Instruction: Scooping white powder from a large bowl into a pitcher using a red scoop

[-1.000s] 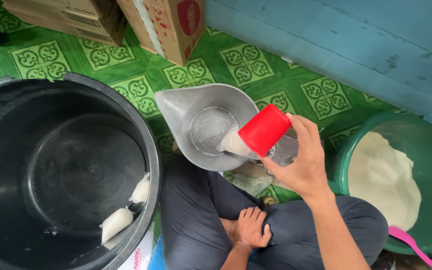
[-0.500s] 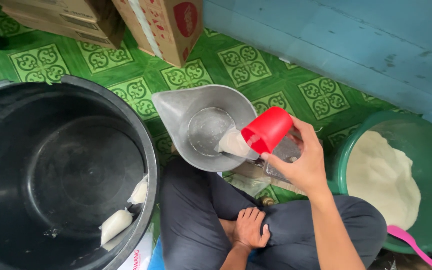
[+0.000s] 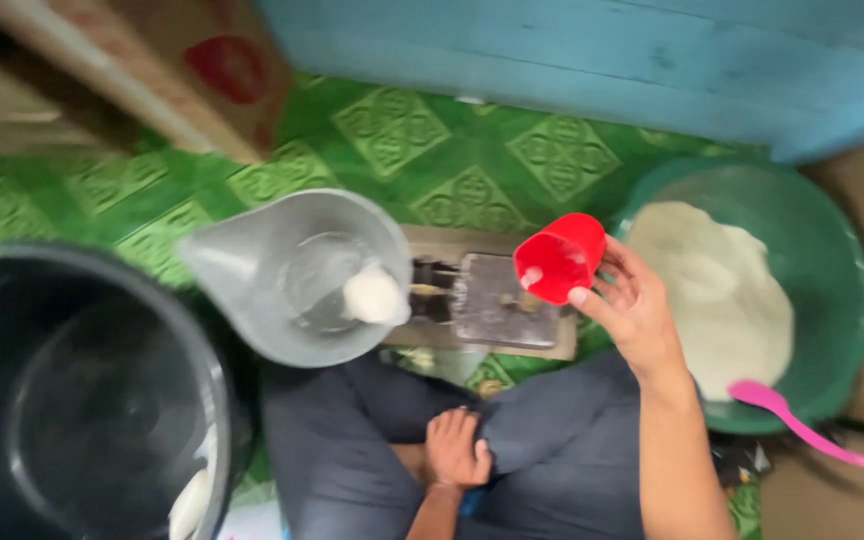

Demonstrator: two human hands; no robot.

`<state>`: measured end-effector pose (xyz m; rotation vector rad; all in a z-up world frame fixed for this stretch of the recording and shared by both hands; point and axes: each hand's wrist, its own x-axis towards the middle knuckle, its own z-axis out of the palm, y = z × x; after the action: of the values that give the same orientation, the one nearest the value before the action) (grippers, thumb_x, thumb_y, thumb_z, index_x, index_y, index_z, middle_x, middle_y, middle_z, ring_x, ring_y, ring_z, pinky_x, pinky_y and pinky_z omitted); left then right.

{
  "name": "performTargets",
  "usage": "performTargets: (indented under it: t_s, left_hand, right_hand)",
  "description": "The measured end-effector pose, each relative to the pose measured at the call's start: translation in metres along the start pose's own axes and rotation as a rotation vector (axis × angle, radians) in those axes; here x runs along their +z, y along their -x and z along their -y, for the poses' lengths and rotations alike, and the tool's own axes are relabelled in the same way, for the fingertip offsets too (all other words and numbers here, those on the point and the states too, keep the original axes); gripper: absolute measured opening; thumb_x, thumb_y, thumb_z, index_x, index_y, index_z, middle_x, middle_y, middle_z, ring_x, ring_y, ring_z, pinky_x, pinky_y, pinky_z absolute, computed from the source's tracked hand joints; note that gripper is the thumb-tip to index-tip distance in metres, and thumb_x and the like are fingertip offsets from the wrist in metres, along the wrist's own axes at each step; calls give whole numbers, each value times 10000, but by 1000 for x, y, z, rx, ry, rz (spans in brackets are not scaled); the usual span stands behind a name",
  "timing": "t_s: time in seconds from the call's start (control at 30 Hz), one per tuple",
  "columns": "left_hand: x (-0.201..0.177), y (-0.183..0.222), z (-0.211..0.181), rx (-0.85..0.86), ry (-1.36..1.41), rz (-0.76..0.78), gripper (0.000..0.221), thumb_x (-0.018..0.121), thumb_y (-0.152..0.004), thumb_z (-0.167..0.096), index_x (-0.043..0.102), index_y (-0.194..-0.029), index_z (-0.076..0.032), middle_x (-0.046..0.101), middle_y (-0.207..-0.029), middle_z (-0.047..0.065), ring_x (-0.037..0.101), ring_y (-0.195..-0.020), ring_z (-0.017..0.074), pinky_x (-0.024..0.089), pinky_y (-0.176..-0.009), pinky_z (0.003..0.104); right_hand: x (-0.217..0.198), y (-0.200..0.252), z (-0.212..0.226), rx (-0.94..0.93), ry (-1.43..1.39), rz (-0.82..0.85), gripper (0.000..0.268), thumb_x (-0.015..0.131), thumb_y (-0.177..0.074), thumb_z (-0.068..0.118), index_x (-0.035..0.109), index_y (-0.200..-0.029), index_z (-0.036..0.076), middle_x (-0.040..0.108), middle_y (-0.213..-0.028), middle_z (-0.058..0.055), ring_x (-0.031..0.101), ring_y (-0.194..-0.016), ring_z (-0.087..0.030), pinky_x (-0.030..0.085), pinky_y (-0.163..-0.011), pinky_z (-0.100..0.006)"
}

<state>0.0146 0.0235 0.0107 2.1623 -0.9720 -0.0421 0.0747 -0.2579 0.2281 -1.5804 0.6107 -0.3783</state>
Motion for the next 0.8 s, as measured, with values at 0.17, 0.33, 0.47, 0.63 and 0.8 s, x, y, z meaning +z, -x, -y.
performTargets:
  t_s: [0.17, 0.33, 0.47, 0.63, 0.8]
  left_hand:
    - [15, 9, 6, -5, -72, 147, 474, 402, -791, -413, 622, -1057, -88, 629, -1071, 142, 575, -934, 344, 398, -801, 460]
    - [18, 7, 0, -7, -139, 171, 489, 328, -835, -442, 609, -1068, -117, 622, -1075, 110, 576, -958, 318, 402, -830, 435]
    - [17, 4, -4, 10, -206, 171, 509, 268, -870, -447, 605, -1061, -118, 623, -1078, 88, 585, -959, 300, 402, -857, 413]
    - [20, 6, -4, -22, -242, 197, 538, 268, -831, -467, 620, -1063, -132, 636, -1094, 73, 604, -990, 295, 411, -870, 405]
    - [19, -5, -16, 21, -244, 89, 592, 211, -902, -470, 649, -1025, -92, 652, -1027, 91, 621, -910, 298, 416, -788, 367]
  right_hand:
    - [-111, 6, -36, 70, 87, -284, 722, 771, -701, 150, 488, -1346, -8, 573, -1275, -98, 555, -1103, -164, 499, -973, -306]
    - [-195, 18, -122, 138, 372, -668, 827, 844, -676, 250, 476, -1358, -43, 535, -1288, -128, 579, -1076, -205, 527, -932, -310]
    - [-194, 27, -162, 153, 874, -560, 937, 877, -558, 303, 483, -1371, 52, 511, -1185, -215, 513, -1120, -422, 444, -946, -463]
    - [-178, 13, -188, 82, 908, -441, 888, 858, -570, 283, 478, -1329, 20, 505, -1149, -198, 523, -1060, -422, 461, -898, -463]
    - [-167, -2, -210, 69, 972, -374, 780, 818, -555, 414, 555, -1123, -51, 555, -971, -242, 547, -887, -448, 484, -782, -478]
